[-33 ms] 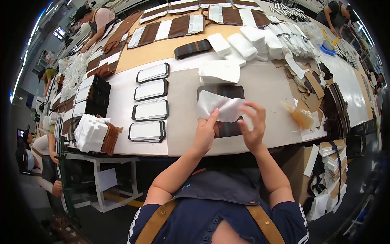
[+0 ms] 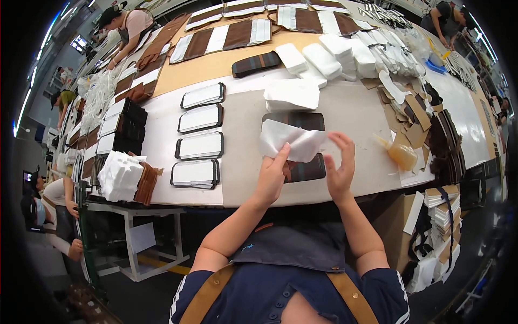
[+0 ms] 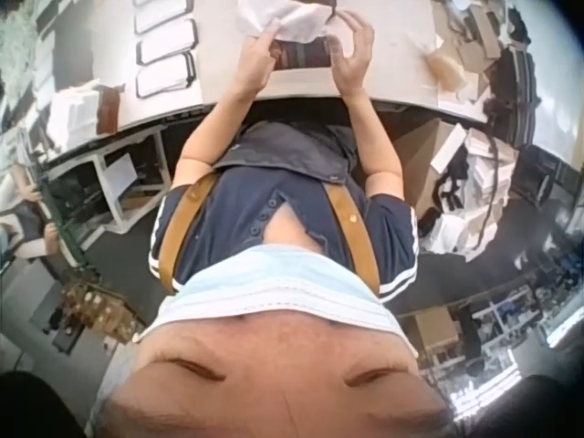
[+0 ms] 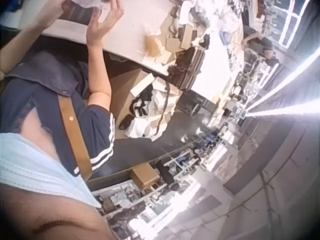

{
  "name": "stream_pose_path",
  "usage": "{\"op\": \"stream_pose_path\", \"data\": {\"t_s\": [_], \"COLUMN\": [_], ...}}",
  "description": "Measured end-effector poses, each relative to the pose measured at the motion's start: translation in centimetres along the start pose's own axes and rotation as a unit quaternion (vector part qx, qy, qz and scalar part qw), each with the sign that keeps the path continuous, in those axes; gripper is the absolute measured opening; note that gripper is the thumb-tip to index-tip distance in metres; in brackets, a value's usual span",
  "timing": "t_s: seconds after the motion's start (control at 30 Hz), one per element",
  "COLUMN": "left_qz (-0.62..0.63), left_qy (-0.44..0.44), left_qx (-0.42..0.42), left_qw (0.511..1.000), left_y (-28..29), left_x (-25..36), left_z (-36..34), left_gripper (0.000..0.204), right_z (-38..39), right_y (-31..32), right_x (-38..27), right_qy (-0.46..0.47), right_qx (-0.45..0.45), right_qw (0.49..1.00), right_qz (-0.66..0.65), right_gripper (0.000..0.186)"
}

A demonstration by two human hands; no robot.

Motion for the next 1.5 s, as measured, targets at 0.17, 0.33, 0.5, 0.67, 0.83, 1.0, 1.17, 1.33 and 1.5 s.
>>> {"op": "stream_pose_path", "data": {"t_s": [0.17, 0.33, 0.5, 0.67, 0.83, 1.0, 1.17, 1.33, 1.5], "left_qz": [0.046, -0.126, -0.406, -0.563, -0.613, -0.655, -0.662, -0.662, -0.663], "left_qy": [-0.03, -0.075, -0.153, -0.189, -0.204, -0.213, -0.212, -0.211, -0.21], "left_qx": [0.005, 0.056, 0.0, 0.038, 0.088, 0.1, 0.099, 0.101, 0.101], "left_qw": [0.998, 0.988, 0.901, 0.804, 0.758, 0.718, 0.712, 0.712, 0.712], "left_y": [-1.6, 1.9, 5.1, 6.7, 8.0, 8.3, 8.7, 8.5, 8.3], "left_x": [0.7, 1.6, 3.4, 3.2, 2.4, 1.7, 1.4, 1.3, 1.3], "left_z": [1.1, 2.3, 3.2, 4.7, 5.4, 5.1, 5.0, 5.0, 4.9], "left_gripper": [0.043, 0.031, 0.028, 0.025, 0.027, 0.029, 0.029, 0.029, 0.027], "right_z": [4.0, 3.3, 4.5, 4.8, 5.6, 5.9, 5.9, 6.0, 5.9], "right_y": [-4.2, -1.5, -1.2, -1.8, -2.3, -2.5, -2.6, -2.6, -2.6], "right_x": [3.3, 4.5, 6.4, 6.6, 6.6, 6.6, 6.2, 6.4, 6.3], "right_qy": [-0.371, -0.307, -0.32, -0.213, -0.122, -0.089, -0.067, -0.068, -0.066], "right_qx": [-0.184, -0.165, -0.19, -0.213, -0.193, -0.191, -0.189, -0.19, -0.195], "right_qw": [0.775, 0.881, 0.9, 0.952, 0.972, 0.972, 0.97, 0.97, 0.968], "right_qz": [-0.476, -0.32, -0.225, -0.055, 0.055, 0.104, 0.135, 0.137, 0.146], "right_gripper": [0.03, 0.012, 0.017, 0.024, 0.028, 0.03, 0.029, 0.028, 0.028]}}
Point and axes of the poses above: each hand's wrist, its own z-axis away from the middle knuckle, its own y-axis out of the back of the hand, x = y × z, the point moved 8 cm from there along -z, towards the middle knuckle, and after that the axes turned 11 degrees about z, right-handed, at the moved point
